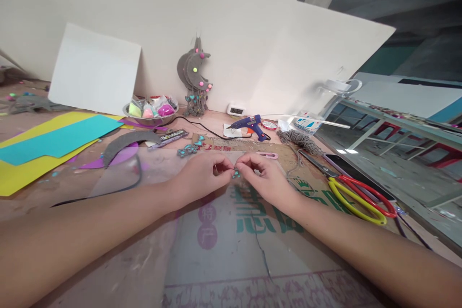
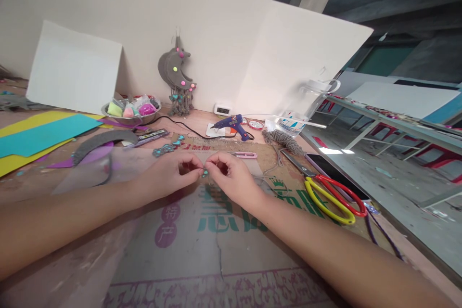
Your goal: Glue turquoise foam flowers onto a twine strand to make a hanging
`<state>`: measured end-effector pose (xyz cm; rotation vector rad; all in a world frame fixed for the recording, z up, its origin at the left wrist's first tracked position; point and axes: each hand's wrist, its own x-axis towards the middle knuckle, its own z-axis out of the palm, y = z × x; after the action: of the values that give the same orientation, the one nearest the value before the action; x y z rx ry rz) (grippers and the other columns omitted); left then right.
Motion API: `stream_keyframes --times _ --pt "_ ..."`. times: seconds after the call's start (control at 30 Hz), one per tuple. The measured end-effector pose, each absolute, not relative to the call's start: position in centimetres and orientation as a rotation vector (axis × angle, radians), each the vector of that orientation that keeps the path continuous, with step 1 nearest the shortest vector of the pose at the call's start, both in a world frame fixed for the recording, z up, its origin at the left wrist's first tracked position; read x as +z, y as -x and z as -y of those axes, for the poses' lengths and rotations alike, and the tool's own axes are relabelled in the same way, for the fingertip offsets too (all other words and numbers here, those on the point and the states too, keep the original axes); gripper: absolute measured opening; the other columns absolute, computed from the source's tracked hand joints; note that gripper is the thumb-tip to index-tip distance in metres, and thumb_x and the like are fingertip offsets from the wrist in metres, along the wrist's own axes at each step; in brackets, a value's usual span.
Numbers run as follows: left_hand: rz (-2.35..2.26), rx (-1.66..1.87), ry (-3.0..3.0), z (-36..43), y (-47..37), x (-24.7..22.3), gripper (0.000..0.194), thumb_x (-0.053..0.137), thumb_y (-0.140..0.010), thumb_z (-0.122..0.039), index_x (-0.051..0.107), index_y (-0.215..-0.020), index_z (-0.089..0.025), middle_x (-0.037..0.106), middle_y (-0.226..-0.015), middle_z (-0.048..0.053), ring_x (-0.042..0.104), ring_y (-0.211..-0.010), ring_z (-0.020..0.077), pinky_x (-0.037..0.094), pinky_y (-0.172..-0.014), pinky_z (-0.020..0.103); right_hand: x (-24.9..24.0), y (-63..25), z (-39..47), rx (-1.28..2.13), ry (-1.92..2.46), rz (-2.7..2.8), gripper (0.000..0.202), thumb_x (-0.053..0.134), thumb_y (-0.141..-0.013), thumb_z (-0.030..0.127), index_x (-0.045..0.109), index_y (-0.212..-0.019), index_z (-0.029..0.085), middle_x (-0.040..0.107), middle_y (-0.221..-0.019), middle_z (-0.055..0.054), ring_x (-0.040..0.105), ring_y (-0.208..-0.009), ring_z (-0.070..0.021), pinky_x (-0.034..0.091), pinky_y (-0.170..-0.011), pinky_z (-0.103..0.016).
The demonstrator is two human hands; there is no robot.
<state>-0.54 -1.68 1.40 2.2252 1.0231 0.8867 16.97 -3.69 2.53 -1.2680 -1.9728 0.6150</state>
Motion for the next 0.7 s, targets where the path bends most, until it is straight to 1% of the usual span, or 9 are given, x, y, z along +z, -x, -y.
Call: stream_keyframes --times 0.07,0.13,0.17,0.33,0.5,0.7 --pt "-1.007 0.882 -2.19 1.69 0.55 1.5 0.018 0.046 -0.076 -0.025 0.062 -0.07 -0.019 0.063 -0.068 -0.002 0.053 -0.063 0.0115 0.039 -0.059 0.023 2.43 -17.2 3.56 0.664 1.237 1.902 0.019 0.044 -0.086 0.033 0.056 -0.091 0.02 0.049 -0.066 0.001 0.045 -0.059 -0.0117 0.039 -0.056 -0.024" --pt "-1.007 0.894 -2.148 1.72 0.55 1.68 0.019 0.045 -0.076 -0.025 0.061 -0.07 -0.018 0.063 -0.07 -0.001 0.054 -0.064 0.0118 0.04 -0.059 0.023 2.3 -17.45 3.38 0.729 1.21 1.824 0.023 0.041 -0.087 0.036 0.052 -0.101 0.021 0.049 -0.071 0.001 0.044 -0.06 -0.0115 0.039 -0.055 -0.023" --pt "-1.014 0.901 -2.132 1.75 0.55 1.78 0.019 0.045 -0.076 -0.025 0.061 -0.07 -0.018 0.063 -0.07 -0.001 0.055 -0.064 0.0121 0.04 -0.059 0.023 2.25 -17.54 3.3 0.756 1.212 1.808 0.024 0.042 -0.087 0.037 0.051 -0.101 0.021 0.048 -0.071 0.001 0.044 -0.059 -0.0113 0.038 -0.054 -0.023" --pt "-1.025 0.919 -2.121 1.8 0.61 2.1 0.02 0.044 -0.078 -0.027 0.061 -0.071 -0.017 0.063 -0.071 0.0 0.054 -0.064 0.0122 0.04 -0.06 0.024 2.29 -17.45 3.27 0.735 1.266 1.894 0.021 0.047 -0.085 0.038 0.056 -0.082 0.02 0.046 -0.063 0.003 0.041 -0.053 -0.0099 0.035 -0.05 -0.023" --pt "-1.049 0.963 -2.11 1.72 0.72 1.94 0.018 0.047 -0.078 -0.027 0.062 -0.075 -0.018 0.063 -0.074 0.0 0.054 -0.068 0.0128 0.041 -0.062 0.024 2.36 -17.28 3.43 0.675 1.257 1.929 0.019 0.047 -0.084 0.035 0.058 -0.082 0.02 0.046 -0.06 0.003 0.044 -0.054 -0.011 0.036 -0.052 -0.023" --pt "-0.998 0.928 -2.178 1.87 0.69 1.89 0.017 0.047 -0.078 -0.025 0.061 -0.072 -0.018 0.063 -0.072 -0.001 0.054 -0.068 0.0123 0.039 -0.062 0.024 2.56 -17.16 3.58 0.632 1.252 1.946 0.015 0.051 -0.082 0.031 0.059 -0.082 0.019 0.052 -0.064 0.001 0.047 -0.059 -0.0118 0.038 -0.056 -0.024"
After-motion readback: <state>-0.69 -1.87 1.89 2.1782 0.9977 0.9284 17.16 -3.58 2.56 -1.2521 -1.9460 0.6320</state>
